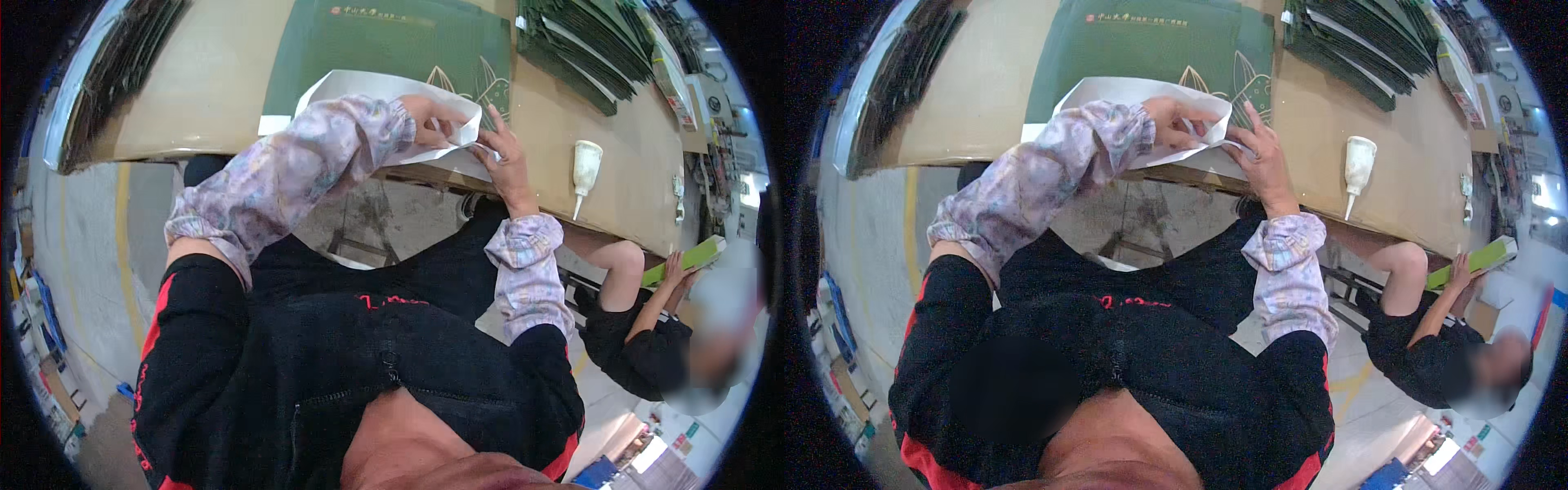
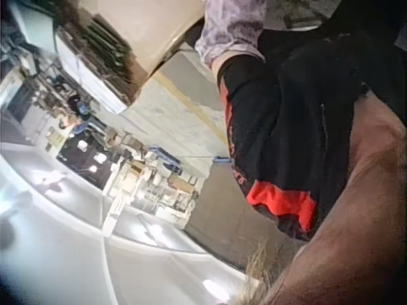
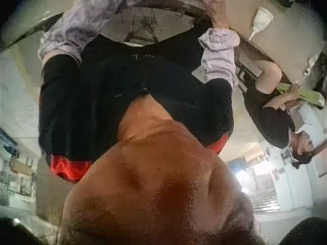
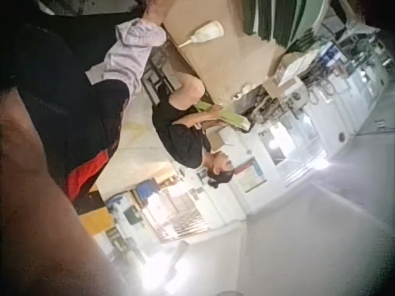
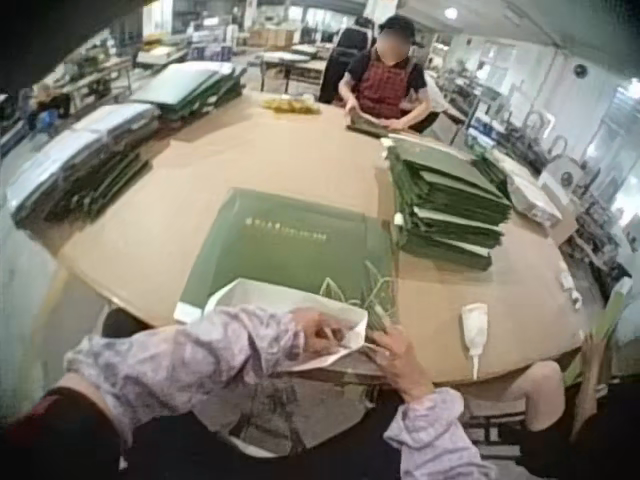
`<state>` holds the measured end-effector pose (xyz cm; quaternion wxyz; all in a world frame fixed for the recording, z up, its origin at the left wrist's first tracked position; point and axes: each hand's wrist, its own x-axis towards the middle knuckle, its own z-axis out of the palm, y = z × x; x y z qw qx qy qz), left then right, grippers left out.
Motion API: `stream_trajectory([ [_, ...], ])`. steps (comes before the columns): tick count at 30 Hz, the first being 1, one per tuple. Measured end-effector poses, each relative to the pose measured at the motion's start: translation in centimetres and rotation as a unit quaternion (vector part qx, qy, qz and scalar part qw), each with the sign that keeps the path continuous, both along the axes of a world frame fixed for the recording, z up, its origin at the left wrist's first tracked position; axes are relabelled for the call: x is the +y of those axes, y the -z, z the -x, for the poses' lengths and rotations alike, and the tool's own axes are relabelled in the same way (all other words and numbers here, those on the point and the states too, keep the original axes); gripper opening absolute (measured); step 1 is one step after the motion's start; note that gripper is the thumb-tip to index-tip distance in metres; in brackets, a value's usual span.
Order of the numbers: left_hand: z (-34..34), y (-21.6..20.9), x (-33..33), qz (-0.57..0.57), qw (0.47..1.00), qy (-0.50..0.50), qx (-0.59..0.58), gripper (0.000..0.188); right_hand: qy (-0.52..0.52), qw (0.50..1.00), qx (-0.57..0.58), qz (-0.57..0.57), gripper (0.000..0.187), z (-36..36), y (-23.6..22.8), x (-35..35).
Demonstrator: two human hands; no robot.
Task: The person is gluing and folding paper folders/boxes at a factory workbench.
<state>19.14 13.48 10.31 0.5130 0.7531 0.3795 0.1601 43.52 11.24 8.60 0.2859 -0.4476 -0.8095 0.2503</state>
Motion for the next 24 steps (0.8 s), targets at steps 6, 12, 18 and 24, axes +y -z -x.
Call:
stream_trajectory([
  [6, -0.6, 1.8, -1.6, -0.133, 0.990, -0.037, -0.005, 0.053, -0.083, 0.996, -0.034, -0.015, 0.032, -1.1, 0.9, -0.8],
  [12, 0.0, 0.9, -2.8, -0.133, 0.988, -0.070, -0.018, 0.052, -0.077, 0.992, 0.078, 0.069, 0.028, 0.5, -1.1, 0.6],
  [18, 0.0, 0.4, -2.6, -0.073, 0.994, -0.073, -0.021, 0.053, -0.059, 0.980, 0.065, 0.178, 0.025, 1.0, -1.5, -0.8],
  [24, 0.0, 1.8, -2.5, -0.179, 0.982, -0.061, -0.020, 0.040, -0.116, 0.979, 0.087, 0.141, 0.026, 1.2, -0.9, -0.2],
])
